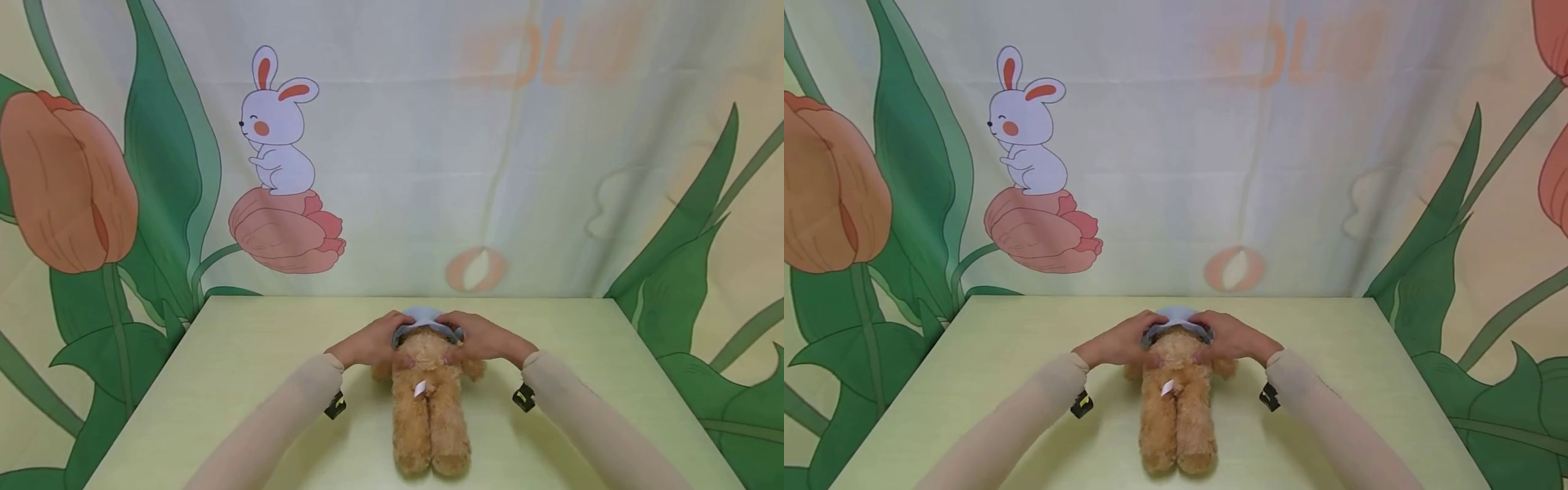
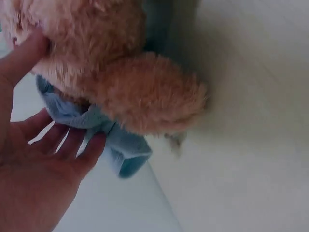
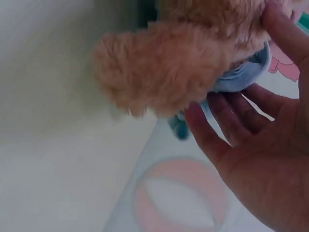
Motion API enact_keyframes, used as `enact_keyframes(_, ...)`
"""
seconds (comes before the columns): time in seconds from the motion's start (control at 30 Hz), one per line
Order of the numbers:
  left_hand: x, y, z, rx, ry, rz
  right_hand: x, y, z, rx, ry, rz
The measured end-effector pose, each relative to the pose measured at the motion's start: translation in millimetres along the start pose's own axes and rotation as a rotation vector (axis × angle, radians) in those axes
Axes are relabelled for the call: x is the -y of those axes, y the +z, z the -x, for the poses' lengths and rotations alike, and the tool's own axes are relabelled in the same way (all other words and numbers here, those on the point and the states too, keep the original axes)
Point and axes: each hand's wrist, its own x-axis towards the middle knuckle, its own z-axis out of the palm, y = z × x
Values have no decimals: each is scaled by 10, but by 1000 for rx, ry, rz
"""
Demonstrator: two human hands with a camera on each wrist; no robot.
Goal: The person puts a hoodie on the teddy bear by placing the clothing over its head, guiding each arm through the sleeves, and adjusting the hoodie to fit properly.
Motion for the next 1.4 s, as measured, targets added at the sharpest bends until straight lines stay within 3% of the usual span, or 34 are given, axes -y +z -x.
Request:
enact_keyframes(0.2, 29, 239, -15, -107, 19, -74, -23, 230, -55, -79, -6, 36)
enact_keyframes(0.4, 63, 355, -8, -186, 63, -126, -68, 352, -70, -155, -46, 71)
enact_keyframes(0.5, 63, 394, 7, -203, 99, -147, -76, 426, -69, -195, -75, 147)
enact_keyframes(0.67, 28, 465, 41, -205, 154, -235, -20, 556, -21, -256, -129, 364)
enact_keyframes(0.87, -40, 504, 118, -273, 170, -382, 72, 643, 59, -425, -150, 546)
enact_keyframes(1.0, -59, 530, 167, -302, 175, -423, 91, 655, 93, -472, -128, 543)
enact_keyframes(1.23, -49, 560, 192, -327, 99, -280, 133, 668, 79, -450, -15, 331)
enact_keyframes(1.4, -13, 598, 205, -323, 77, -285, 129, 721, 65, -449, -48, 311)
